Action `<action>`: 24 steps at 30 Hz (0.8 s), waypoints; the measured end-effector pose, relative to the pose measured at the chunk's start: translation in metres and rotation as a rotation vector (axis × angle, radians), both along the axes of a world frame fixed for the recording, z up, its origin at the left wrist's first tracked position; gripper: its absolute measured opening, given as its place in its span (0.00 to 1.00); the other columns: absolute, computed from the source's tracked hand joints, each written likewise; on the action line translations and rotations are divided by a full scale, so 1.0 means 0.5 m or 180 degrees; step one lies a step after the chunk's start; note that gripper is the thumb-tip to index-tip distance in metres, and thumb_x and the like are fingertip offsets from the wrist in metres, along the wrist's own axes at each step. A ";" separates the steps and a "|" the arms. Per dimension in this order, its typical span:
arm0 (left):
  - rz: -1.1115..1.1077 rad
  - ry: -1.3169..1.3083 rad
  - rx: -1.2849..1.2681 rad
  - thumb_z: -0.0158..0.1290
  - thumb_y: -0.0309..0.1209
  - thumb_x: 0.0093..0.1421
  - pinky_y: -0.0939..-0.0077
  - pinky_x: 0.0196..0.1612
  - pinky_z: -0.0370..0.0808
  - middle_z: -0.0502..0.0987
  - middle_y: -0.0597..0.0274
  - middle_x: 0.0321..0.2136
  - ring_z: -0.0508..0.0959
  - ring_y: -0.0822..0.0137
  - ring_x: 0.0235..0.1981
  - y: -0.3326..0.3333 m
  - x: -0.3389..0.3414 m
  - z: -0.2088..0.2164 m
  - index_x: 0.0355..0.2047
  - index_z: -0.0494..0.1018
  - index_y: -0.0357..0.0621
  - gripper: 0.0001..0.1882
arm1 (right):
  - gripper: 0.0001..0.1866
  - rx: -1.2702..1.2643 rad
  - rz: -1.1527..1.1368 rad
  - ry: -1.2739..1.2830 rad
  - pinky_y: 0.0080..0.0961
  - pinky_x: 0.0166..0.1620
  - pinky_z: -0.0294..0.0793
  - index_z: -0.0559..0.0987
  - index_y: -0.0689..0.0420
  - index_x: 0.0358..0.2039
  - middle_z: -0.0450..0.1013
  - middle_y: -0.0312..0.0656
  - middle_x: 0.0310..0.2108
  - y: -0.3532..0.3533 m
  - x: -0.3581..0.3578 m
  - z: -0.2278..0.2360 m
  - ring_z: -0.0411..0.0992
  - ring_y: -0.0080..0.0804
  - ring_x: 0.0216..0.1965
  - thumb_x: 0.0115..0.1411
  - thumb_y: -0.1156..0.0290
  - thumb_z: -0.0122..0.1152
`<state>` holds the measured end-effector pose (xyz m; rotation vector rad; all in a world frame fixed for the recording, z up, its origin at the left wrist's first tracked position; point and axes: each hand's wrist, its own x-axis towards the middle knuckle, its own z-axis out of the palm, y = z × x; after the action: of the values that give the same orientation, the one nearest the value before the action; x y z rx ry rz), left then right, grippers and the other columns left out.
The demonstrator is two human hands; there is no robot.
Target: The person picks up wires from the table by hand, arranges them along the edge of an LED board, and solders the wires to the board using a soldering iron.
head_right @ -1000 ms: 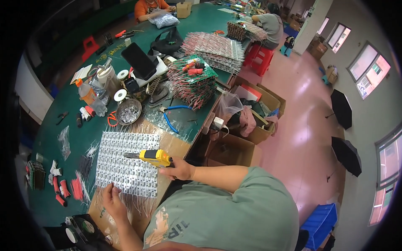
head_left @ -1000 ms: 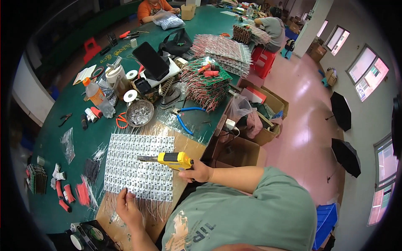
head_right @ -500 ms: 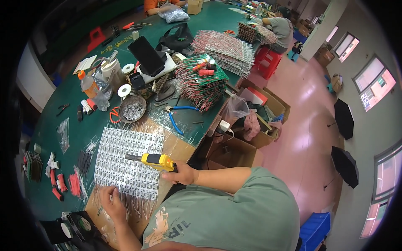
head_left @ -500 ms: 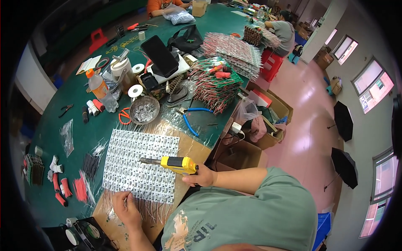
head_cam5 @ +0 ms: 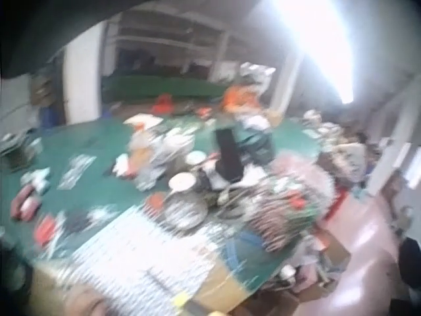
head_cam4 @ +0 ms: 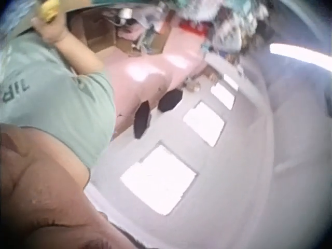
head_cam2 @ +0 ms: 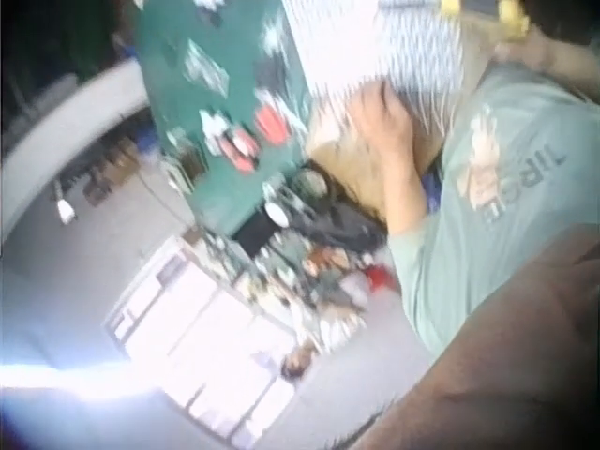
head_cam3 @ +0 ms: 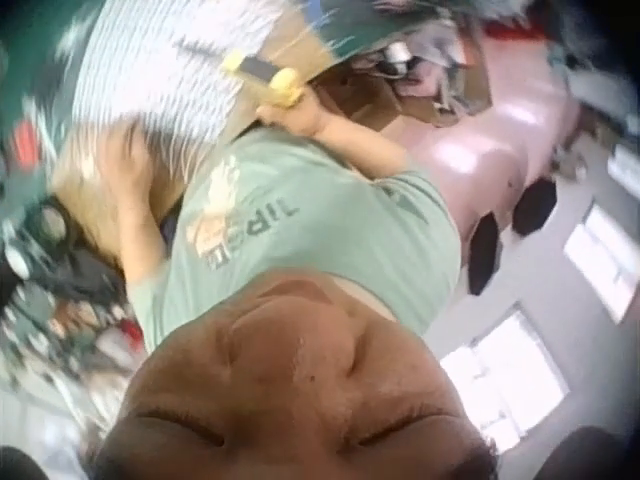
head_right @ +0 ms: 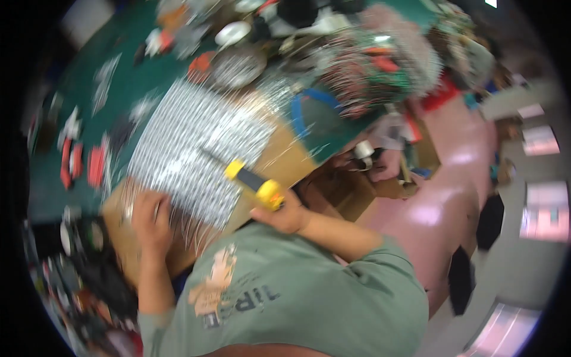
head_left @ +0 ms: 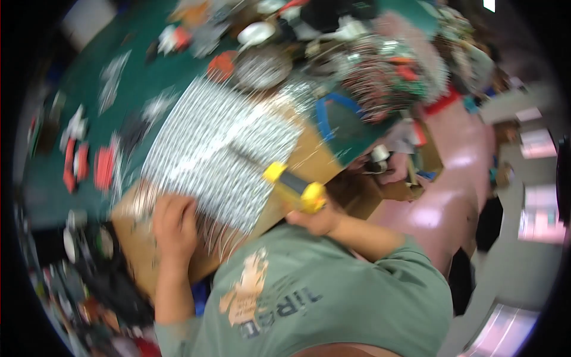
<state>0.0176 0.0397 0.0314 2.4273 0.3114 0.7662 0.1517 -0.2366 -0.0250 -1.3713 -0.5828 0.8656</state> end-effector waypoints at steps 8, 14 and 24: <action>0.0030 0.0229 -0.0048 0.62 0.21 0.48 0.67 0.33 0.72 0.77 0.59 0.27 0.76 0.57 0.28 -0.048 0.010 0.028 0.32 0.78 0.41 0.09 | 0.22 0.0353 0.0505 0.0610 0.25 0.40 0.66 0.71 0.58 0.43 0.67 0.38 0.34 -0.046 0.014 0.051 0.66 0.27 0.37 0.57 0.57 0.67; -0.0087 0.0568 0.0309 0.60 0.20 0.49 0.68 0.32 0.72 0.77 0.61 0.27 0.76 0.60 0.29 -0.082 -0.004 -0.003 0.34 0.79 0.42 0.11 | 0.21 -0.0070 0.0405 -0.0095 0.27 0.28 0.67 0.73 0.59 0.37 0.69 0.36 0.22 -0.093 0.000 0.026 0.68 0.29 0.23 0.56 0.54 0.67; -0.0141 0.0804 0.0191 0.59 0.19 0.47 0.66 0.33 0.71 0.75 0.60 0.27 0.74 0.60 0.28 -0.103 -0.004 -0.022 0.35 0.79 0.41 0.12 | 0.32 -0.0409 0.0974 -0.1018 0.30 0.35 0.75 0.74 0.64 0.46 0.76 0.43 0.31 -0.123 0.017 0.020 0.76 0.42 0.31 0.53 0.48 0.66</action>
<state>0.0156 -0.0120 0.0206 2.5820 0.3345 0.4552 0.1601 -0.2980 -0.0151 -1.5762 -1.0182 0.9456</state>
